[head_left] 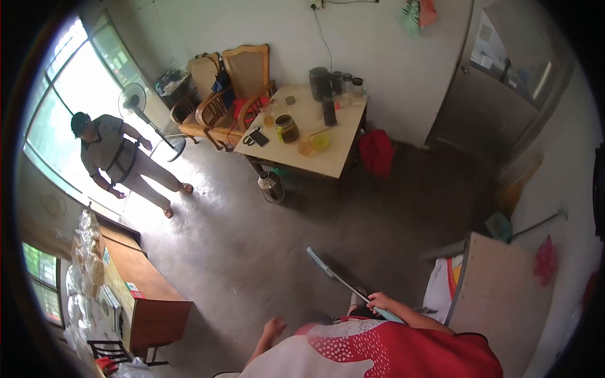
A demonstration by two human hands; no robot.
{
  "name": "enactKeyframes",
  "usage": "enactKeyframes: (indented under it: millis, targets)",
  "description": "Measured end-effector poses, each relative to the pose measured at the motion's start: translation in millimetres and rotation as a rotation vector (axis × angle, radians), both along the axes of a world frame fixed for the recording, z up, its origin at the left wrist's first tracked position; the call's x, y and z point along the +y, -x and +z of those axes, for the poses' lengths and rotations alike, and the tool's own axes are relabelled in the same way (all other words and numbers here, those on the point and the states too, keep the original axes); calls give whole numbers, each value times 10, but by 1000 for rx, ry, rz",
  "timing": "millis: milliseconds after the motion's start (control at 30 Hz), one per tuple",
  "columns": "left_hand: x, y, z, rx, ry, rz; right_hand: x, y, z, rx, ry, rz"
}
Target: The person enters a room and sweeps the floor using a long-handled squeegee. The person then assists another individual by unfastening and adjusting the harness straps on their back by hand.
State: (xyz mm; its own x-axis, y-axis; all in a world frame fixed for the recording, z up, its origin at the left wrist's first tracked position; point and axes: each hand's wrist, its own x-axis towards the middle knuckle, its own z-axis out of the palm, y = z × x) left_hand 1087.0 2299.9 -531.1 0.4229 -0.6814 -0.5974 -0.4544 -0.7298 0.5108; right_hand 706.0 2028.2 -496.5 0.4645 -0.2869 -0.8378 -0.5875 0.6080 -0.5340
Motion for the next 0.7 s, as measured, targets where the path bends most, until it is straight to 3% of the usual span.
enactKeyframes:
  millis: [67,167,267,367,467,567,633,700]
  targets:
    - [-881,333,496,114,85,161,-350,73,149,-2,-65,-11]
    - [-1765,587,742,250,199,168,-848,51,331,-30,-90,-19]
    - [-2369,675,827,269,234,43,-1249,-71,388,-1,252,344]
    - [-2751,578,813,269,231,-1,-1593,-169,480,79,329,353]
    - [-2996,351,348,198,178,-174,-1990,-188,457,77,295,267]
    - [-3515,44,389,67,79,-319,-2657,-69,493,35,253,103]
    - [-3722,-86,356,38,114,-271,-2975,-118,838,56,-9,-143]
    - [-4138,-361,433,174,228,75,-3467,-170,782,-8,-30,-172]
